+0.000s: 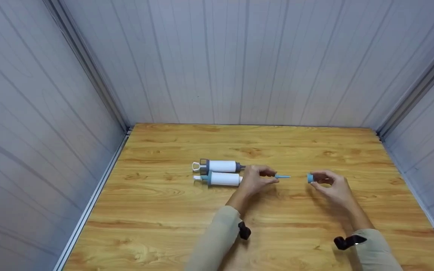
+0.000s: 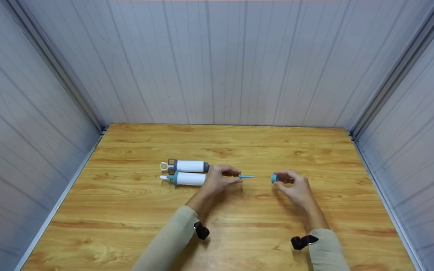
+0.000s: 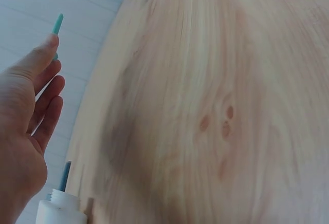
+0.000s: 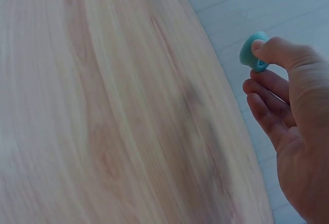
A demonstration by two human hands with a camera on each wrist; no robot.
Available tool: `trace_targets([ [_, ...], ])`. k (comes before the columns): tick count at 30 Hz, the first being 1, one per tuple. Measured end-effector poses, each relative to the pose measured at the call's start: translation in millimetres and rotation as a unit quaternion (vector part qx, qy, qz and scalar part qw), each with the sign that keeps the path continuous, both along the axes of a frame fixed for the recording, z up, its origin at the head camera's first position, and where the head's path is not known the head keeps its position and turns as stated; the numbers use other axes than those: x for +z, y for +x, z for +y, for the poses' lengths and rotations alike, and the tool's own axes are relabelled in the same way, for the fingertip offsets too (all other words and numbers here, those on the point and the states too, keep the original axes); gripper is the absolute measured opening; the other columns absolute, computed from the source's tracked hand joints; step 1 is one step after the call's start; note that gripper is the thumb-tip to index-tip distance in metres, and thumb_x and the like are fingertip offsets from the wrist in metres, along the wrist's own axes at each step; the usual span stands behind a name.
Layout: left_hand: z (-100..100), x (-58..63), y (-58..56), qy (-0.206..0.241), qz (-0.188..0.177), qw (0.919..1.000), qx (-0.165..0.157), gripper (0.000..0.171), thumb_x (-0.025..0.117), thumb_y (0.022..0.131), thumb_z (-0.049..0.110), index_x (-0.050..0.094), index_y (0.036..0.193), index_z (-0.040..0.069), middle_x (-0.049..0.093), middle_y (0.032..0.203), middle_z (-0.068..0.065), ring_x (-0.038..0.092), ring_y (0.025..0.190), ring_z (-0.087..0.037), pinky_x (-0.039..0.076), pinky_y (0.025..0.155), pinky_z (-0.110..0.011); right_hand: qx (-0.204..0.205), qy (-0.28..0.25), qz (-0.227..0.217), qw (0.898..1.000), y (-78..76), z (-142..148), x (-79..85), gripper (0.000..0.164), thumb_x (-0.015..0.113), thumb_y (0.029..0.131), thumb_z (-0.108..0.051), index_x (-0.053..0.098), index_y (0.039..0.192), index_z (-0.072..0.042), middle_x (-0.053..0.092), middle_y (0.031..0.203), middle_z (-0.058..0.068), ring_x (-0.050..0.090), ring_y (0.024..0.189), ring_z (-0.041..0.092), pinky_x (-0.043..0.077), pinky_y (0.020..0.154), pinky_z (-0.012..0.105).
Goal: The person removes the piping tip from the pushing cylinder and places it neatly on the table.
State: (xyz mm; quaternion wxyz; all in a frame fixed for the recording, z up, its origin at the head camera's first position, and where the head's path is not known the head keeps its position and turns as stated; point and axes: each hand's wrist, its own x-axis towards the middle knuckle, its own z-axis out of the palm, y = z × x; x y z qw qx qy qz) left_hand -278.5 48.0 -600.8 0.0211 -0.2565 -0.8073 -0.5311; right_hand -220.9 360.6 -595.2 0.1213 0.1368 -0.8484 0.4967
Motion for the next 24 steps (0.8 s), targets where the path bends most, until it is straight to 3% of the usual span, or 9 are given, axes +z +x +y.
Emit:
trace_targets([
  [5,6,-33.7,-15.5,-0.017,-0.007,0.9998,0.008,0.021,0.095,0.094,0.028,0.09,0.111,0.018,0.089,0.105,0.007,0.079,0.095,0.002,0.062,0.087,-0.017,-0.018,0.015,-0.026,0.999,2.2,5,-3.6,0.03,0.082,0.098,0.005,0.079,0.128,0.004,0.082,0.114,0.021,0.074,0.099,0.001,0.059,0.087,0.01],
  [8,7,-39.6,-16.8,-0.02,-0.012,0.9997,0.009,0.021,0.096,0.092,0.031,0.09,0.109,0.02,0.089,0.104,0.009,0.077,0.095,0.005,0.061,0.087,-0.015,-0.022,0.021,-0.04,0.999,4.2,8,-5.1,0.03,0.082,0.099,0.003,0.079,0.128,0.003,0.081,0.115,0.023,0.072,0.099,-0.002,0.058,0.087,0.009],
  [15,7,-16.7,-1.9,-0.042,-0.028,0.9986,0.015,0.022,0.095,0.092,0.023,0.09,0.11,0.011,0.09,0.106,-0.002,0.081,0.096,-0.005,0.062,0.087,-0.018,-0.022,0.03,-0.041,0.998,5.3,11,-9.9,0.031,0.084,0.097,0.003,0.08,0.128,0.001,0.081,0.114,0.025,0.069,0.096,-0.007,0.057,0.083,0.008],
  [18,9,-20.2,-1.9,-0.043,-0.037,0.9982,0.02,0.02,0.096,0.092,0.022,0.09,0.108,0.012,0.09,0.105,-0.001,0.078,0.093,0.0,0.059,0.085,-0.014,-0.024,0.034,-0.037,0.998,5.1,12,-11.9,0.032,0.085,0.096,0.005,0.08,0.127,0.002,0.081,0.112,0.025,0.068,0.094,-0.008,0.057,0.081,0.009],
  [24,11,-17.7,5.9,-0.061,-0.073,0.9953,0.019,0.019,0.092,0.095,0.019,0.089,0.112,0.01,0.089,0.105,-0.002,0.079,0.091,-0.002,0.063,0.083,-0.019,-0.023,0.046,-0.066,0.996,6.3,15,-10.7,0.032,0.083,0.098,0.002,0.078,0.13,0.003,0.08,0.114,0.025,0.068,0.094,-0.009,0.057,0.082,0.01],
])
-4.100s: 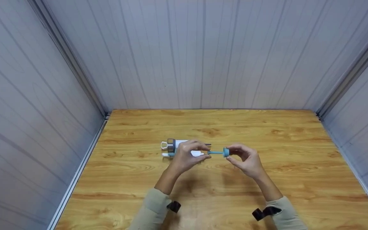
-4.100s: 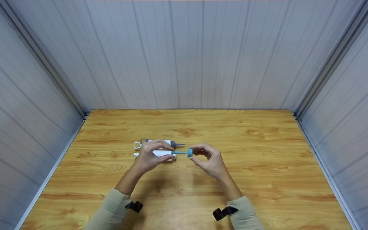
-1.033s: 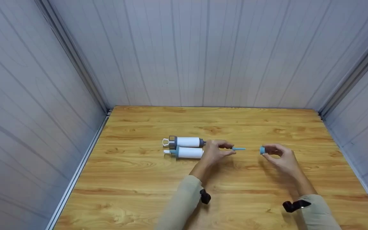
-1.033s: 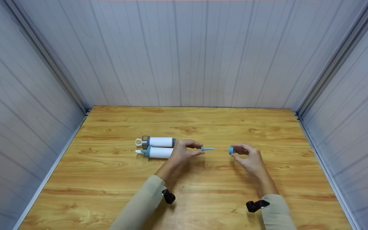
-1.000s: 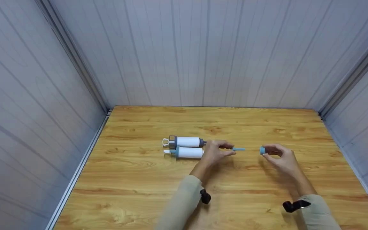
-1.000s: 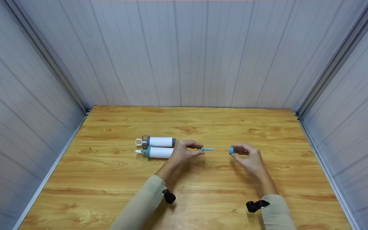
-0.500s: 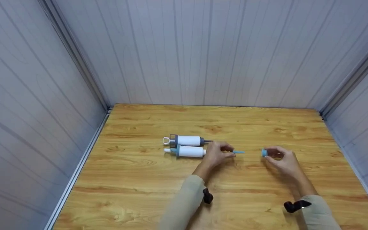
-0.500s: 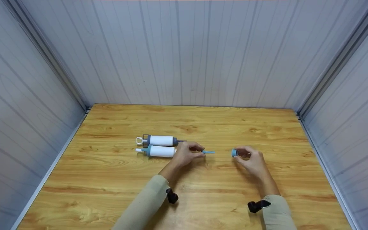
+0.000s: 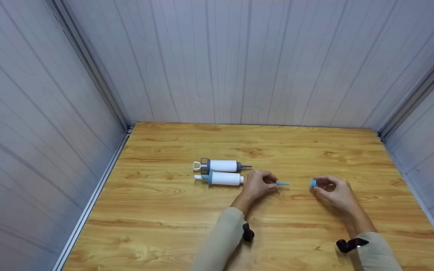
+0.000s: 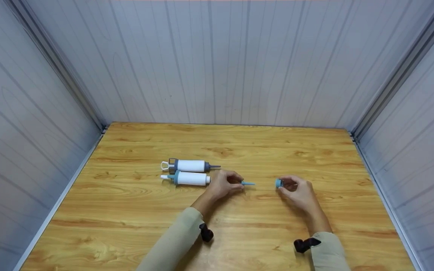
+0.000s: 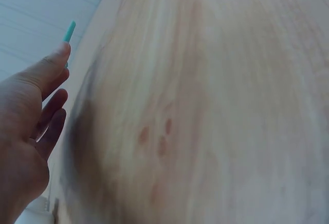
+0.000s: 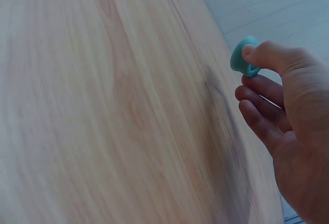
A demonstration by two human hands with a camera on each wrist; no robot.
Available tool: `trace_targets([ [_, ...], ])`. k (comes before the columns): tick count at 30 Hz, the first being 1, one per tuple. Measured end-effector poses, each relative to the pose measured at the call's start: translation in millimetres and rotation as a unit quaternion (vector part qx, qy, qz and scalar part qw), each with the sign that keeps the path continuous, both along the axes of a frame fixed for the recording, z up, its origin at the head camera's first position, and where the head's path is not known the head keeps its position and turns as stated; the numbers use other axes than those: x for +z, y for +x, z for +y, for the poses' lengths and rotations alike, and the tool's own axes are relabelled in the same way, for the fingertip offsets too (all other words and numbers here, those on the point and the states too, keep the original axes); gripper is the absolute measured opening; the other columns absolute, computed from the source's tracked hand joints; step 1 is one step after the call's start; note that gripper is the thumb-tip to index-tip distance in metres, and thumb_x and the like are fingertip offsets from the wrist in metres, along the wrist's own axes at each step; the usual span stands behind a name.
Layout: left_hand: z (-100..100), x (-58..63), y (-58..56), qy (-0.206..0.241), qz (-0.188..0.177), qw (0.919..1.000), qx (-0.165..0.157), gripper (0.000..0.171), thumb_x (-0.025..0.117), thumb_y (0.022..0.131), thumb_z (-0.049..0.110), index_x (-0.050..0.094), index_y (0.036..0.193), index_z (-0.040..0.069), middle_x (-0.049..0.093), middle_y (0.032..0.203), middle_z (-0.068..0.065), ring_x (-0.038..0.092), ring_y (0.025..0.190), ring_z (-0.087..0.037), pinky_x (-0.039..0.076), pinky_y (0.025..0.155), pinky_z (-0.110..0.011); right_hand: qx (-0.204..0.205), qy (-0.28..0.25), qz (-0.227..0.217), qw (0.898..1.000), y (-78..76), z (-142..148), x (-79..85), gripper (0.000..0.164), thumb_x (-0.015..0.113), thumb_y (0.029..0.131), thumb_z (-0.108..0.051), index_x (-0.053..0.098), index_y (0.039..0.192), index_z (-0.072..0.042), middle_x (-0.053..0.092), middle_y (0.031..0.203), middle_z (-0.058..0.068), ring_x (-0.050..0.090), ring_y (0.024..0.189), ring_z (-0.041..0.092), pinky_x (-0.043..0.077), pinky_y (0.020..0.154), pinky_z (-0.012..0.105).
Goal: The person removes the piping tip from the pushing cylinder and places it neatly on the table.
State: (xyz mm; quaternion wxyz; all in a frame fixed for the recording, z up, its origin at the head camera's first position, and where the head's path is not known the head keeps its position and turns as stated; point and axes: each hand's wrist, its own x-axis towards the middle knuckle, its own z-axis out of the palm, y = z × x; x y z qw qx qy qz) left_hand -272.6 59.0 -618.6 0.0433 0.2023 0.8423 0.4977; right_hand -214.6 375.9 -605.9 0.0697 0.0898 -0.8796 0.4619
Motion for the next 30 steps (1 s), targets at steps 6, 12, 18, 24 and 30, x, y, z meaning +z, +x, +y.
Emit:
trace_targets([
  [6,1.1,-2.5,1.6,-0.021,-0.009,0.9997,0.009,0.02,0.091,0.096,0.017,0.088,0.113,0.009,0.088,0.109,-0.007,0.08,0.095,-0.008,0.063,0.085,-0.021,0.001,0.008,-0.013,1.0,1.3,1.8,-2.0,0.033,0.084,0.098,0.002,0.078,0.13,0.004,0.08,0.114,0.025,0.069,0.093,-0.007,0.058,0.082,0.011],
  [12,0.7,-6.3,-2.1,-0.046,0.005,0.9989,0.009,0.02,0.094,0.093,0.02,0.089,0.111,0.014,0.088,0.109,-0.001,0.078,0.097,-0.005,0.061,0.087,-0.019,0.005,0.021,-0.005,1.0,4.1,3.6,-3.5,0.031,0.086,0.097,-0.001,0.08,0.128,0.001,0.082,0.115,0.023,0.069,0.094,-0.007,0.058,0.083,0.012],
  [18,0.2,-5.6,-2.4,-0.052,0.009,0.9986,0.005,0.019,0.094,0.093,0.018,0.088,0.11,0.012,0.088,0.107,-0.002,0.076,0.094,-0.004,0.062,0.086,-0.019,0.002,0.04,-0.011,0.999,4.3,4.6,-1.6,0.032,0.084,0.098,0.002,0.08,0.129,-0.001,0.082,0.115,0.02,0.07,0.094,-0.004,0.058,0.083,0.014],
  [24,0.0,-1.8,-0.9,-0.063,0.007,0.998,0.004,0.019,0.094,0.093,0.018,0.088,0.11,0.012,0.087,0.106,0.0,0.076,0.094,-0.003,0.062,0.087,-0.02,-0.009,0.061,-0.027,0.998,2.0,2.8,-0.2,0.032,0.082,0.1,0.0,0.079,0.131,0.001,0.079,0.113,0.023,0.064,0.09,-0.007,0.056,0.079,0.014],
  [30,1.7,-3.4,0.1,-0.078,0.018,0.9968,0.001,0.022,0.094,0.093,0.019,0.088,0.113,0.012,0.088,0.108,-0.002,0.079,0.097,-0.008,0.063,0.087,-0.022,-0.013,0.077,-0.018,0.997,-0.7,1.2,-1.0,0.032,0.083,0.1,-0.002,0.079,0.131,0.001,0.076,0.115,0.022,0.063,0.088,-0.006,0.055,0.078,0.014],
])
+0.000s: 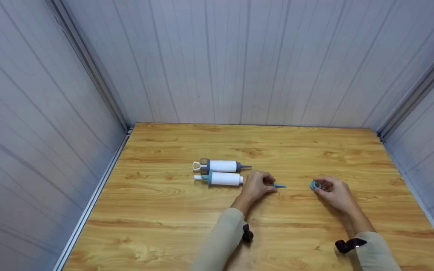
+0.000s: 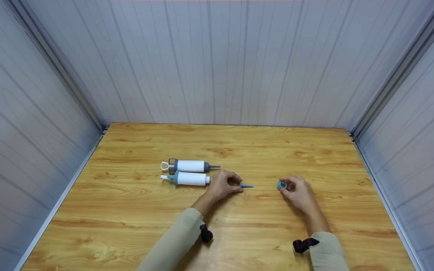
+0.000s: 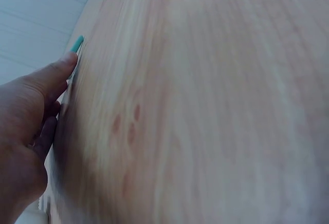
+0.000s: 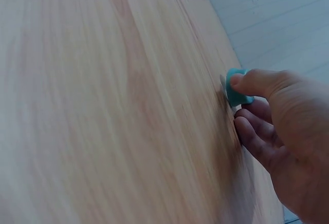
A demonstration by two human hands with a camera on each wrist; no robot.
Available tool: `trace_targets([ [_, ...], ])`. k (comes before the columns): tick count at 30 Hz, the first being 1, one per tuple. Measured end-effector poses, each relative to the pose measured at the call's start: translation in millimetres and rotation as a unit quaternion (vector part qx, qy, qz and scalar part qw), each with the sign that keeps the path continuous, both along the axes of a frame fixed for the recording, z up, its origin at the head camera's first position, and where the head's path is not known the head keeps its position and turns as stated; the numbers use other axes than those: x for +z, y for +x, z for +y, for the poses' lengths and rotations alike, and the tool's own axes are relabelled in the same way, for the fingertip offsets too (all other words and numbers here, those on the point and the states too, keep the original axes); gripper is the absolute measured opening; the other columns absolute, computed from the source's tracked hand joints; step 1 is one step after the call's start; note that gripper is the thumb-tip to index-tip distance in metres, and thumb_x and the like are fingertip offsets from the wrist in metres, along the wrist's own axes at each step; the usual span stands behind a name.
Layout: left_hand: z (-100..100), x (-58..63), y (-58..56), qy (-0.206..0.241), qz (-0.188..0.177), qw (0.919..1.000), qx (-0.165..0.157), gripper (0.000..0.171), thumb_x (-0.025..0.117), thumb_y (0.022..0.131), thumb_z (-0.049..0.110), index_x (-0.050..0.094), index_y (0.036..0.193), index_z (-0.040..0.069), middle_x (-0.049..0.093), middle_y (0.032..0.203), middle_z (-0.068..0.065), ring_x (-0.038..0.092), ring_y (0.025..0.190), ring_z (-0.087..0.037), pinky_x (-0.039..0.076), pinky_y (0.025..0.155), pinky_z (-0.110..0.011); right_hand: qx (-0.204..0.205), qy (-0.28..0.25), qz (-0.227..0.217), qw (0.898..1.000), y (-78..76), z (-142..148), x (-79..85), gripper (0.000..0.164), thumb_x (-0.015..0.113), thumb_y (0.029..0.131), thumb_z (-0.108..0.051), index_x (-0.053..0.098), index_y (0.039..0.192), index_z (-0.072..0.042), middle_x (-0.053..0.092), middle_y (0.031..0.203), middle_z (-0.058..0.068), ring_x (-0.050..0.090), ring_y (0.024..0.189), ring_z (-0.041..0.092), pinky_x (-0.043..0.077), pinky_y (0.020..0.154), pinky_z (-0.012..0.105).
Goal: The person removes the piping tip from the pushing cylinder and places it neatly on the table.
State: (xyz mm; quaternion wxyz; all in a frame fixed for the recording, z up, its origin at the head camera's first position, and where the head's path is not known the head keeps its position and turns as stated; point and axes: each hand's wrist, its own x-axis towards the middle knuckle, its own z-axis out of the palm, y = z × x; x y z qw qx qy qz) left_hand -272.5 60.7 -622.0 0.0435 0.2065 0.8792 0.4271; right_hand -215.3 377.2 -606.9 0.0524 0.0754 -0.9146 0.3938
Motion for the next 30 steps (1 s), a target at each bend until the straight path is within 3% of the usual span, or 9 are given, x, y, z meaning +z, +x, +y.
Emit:
trace_targets([
  [7,1,-2.3,-1.5,0.001,-0.005,1.0,0.002,0.025,0.096,0.092,0.021,0.088,0.115,0.013,0.088,0.11,0.0,0.078,0.098,-0.006,0.062,0.09,-0.021,-0.003,0.016,-0.005,1.0,-1.4,0,1.6,0.034,0.086,0.097,-0.002,0.08,0.13,-0.001,0.077,0.112,0.02,0.063,0.086,-0.004,0.054,0.076,0.015],
  [14,-1,1.7,2.3,-0.007,0.002,1.0,-0.001,0.03,0.097,0.091,0.024,0.088,0.118,0.015,0.087,0.113,-0.001,0.078,0.103,-0.011,0.062,0.093,-0.024,-0.002,0.014,-0.027,1.0,-0.7,1,0.9,0.038,0.087,0.097,-0.004,0.078,0.134,0.0,0.078,0.115,0.022,0.064,0.086,-0.003,0.055,0.076,0.016],
  [22,0,4.8,1.7,-0.011,0.001,0.9999,-0.012,0.033,0.098,0.091,0.026,0.087,0.121,0.016,0.087,0.117,0.0,0.076,0.104,-0.009,0.06,0.094,-0.022,0.0,0.019,-0.036,0.999,-0.7,4,0.4,0.041,0.086,0.098,-0.007,0.075,0.137,0.001,0.077,0.12,0.024,0.064,0.09,-0.005,0.056,0.079,0.016],
  [30,-1,9.5,4.6,-0.02,-0.016,0.9993,-0.028,0.053,0.096,0.092,0.04,0.081,0.139,0.02,0.083,0.136,0.001,0.075,0.128,-0.016,0.059,0.113,-0.031,0.031,0.016,-0.094,0.995,-1.0,12,16.5,0.059,0.086,0.101,-0.018,0.064,0.152,0.002,0.073,0.127,0.024,0.066,0.1,0.004,0.056,0.082,0.02],
])
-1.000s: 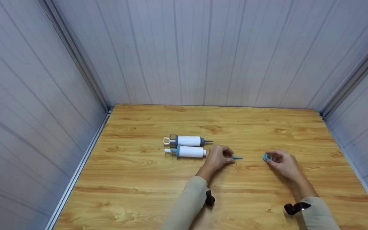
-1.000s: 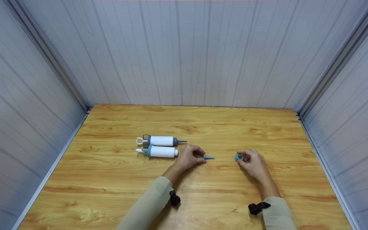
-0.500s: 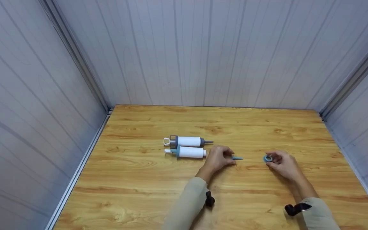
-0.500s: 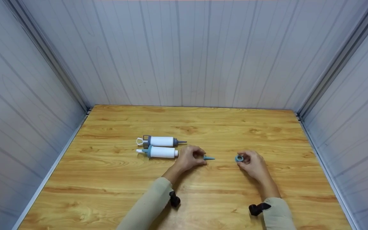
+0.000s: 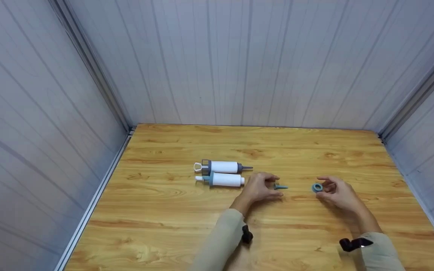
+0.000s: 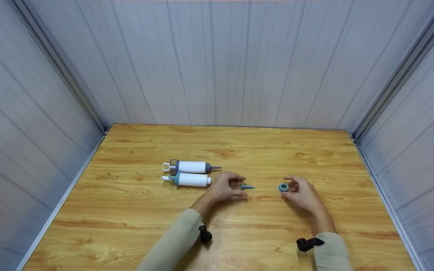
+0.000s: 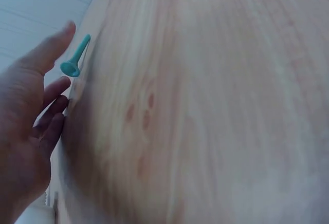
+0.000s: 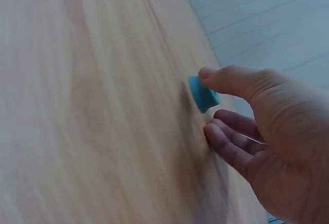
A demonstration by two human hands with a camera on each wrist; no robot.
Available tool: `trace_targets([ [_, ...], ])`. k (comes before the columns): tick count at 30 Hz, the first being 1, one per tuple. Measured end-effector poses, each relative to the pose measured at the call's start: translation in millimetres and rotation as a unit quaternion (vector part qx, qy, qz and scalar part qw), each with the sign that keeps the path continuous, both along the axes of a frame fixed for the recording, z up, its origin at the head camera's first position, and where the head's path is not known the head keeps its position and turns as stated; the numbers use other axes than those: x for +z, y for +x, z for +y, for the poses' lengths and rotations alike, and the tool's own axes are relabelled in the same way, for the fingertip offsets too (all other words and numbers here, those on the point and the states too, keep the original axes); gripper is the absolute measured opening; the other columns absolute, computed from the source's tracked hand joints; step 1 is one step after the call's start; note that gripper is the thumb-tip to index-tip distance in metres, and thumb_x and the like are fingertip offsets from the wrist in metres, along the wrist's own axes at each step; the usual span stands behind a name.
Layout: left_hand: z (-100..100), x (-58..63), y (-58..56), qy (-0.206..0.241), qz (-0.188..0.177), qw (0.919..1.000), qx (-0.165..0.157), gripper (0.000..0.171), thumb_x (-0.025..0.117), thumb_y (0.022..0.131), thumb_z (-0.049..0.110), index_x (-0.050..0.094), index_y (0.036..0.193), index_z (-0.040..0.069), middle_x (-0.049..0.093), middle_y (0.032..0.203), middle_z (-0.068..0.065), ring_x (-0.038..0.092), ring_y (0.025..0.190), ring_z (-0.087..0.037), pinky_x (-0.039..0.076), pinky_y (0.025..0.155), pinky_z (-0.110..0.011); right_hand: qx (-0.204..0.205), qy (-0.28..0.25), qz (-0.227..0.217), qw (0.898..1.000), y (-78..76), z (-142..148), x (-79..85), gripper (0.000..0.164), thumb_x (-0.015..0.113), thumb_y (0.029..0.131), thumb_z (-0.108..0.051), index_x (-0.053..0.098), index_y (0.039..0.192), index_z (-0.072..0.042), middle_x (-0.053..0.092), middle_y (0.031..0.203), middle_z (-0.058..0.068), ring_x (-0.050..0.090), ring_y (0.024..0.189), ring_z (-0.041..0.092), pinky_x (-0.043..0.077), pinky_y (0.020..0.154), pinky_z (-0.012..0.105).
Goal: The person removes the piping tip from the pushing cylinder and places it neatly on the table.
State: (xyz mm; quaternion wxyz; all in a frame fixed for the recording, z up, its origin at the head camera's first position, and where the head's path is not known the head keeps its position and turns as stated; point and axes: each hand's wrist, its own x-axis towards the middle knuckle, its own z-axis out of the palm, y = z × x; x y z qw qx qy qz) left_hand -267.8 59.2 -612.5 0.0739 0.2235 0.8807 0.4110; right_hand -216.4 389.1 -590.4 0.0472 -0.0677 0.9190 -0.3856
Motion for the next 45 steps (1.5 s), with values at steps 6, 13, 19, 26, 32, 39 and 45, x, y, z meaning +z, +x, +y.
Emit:
trace_targets([
  [6,1,3.2,0.1,0.014,-0.019,0.9997,-0.003,0.059,0.092,0.095,0.048,0.077,0.146,0.023,0.081,0.141,0.0,0.074,0.132,-0.018,0.06,0.113,-0.034,0.001,0.008,-0.012,1.0,0.1,3,7.7,0.061,0.083,0.104,-0.025,0.062,0.155,0.0,0.069,0.136,0.028,0.073,0.116,0.031,0.057,0.085,0.023],
  [13,-2,11.5,-0.2,0.018,-0.022,0.9996,-0.004,0.062,0.087,0.098,0.053,0.074,0.15,0.023,0.072,0.157,-0.002,0.064,0.151,-0.024,0.055,0.125,-0.044,-0.007,0.007,-0.017,1.0,3.3,5,17.9,0.062,0.08,0.107,-0.031,0.06,0.158,-0.001,0.062,0.149,0.034,0.069,0.128,0.047,0.063,0.097,0.05],
  [19,-7,19.7,-3.0,0.034,0.0,0.9994,-0.009,0.061,0.086,0.098,0.051,0.074,0.15,0.021,0.071,0.159,-0.003,0.062,0.155,-0.027,0.051,0.129,-0.046,-0.001,0.024,0.023,0.999,3.7,4,24.8,0.056,0.078,0.108,-0.027,0.063,0.154,0.002,0.065,0.144,0.034,0.068,0.128,0.051,0.062,0.101,0.061],
  [26,-16,30.0,-8.0,0.041,0.022,0.9987,-0.02,0.06,0.083,0.102,0.048,0.072,0.153,0.019,0.071,0.16,-0.005,0.062,0.155,-0.029,0.051,0.129,-0.05,-0.008,0.016,0.048,0.999,4.5,-5,34.8,0.053,0.08,0.107,-0.023,0.065,0.151,0.002,0.067,0.143,0.031,0.066,0.131,0.05,0.064,0.103,0.053],
  [32,-25,38.6,-11.5,0.043,0.037,0.998,-0.029,0.056,0.082,0.104,0.044,0.071,0.153,0.019,0.07,0.16,-0.006,0.061,0.155,-0.031,0.05,0.129,-0.053,0.006,0.012,0.069,0.998,3.8,-17,40.5,0.05,0.08,0.107,-0.02,0.067,0.15,0.002,0.068,0.143,0.03,0.067,0.13,0.051,0.062,0.106,0.062],
  [39,-37,46.2,-18.1,0.033,0.057,0.9973,-0.032,0.055,0.081,0.105,0.042,0.071,0.153,0.019,0.07,0.159,-0.006,0.063,0.153,-0.03,0.052,0.128,-0.053,0.028,0.008,0.121,0.992,-0.5,-35,41.8,0.045,0.082,0.104,-0.015,0.071,0.146,-0.003,0.072,0.144,0.026,0.068,0.132,0.053,0.061,0.104,0.069],
  [45,-52,50.2,-24.5,0.023,0.072,0.9968,-0.024,0.054,0.081,0.105,0.041,0.072,0.152,0.018,0.072,0.157,-0.007,0.066,0.148,-0.03,0.064,0.112,-0.048,0.054,0.001,0.153,0.987,-4.8,-53,41.3,0.046,0.083,0.103,-0.013,0.072,0.147,-0.005,0.074,0.147,0.024,0.069,0.136,0.051,0.062,0.104,0.069],
])
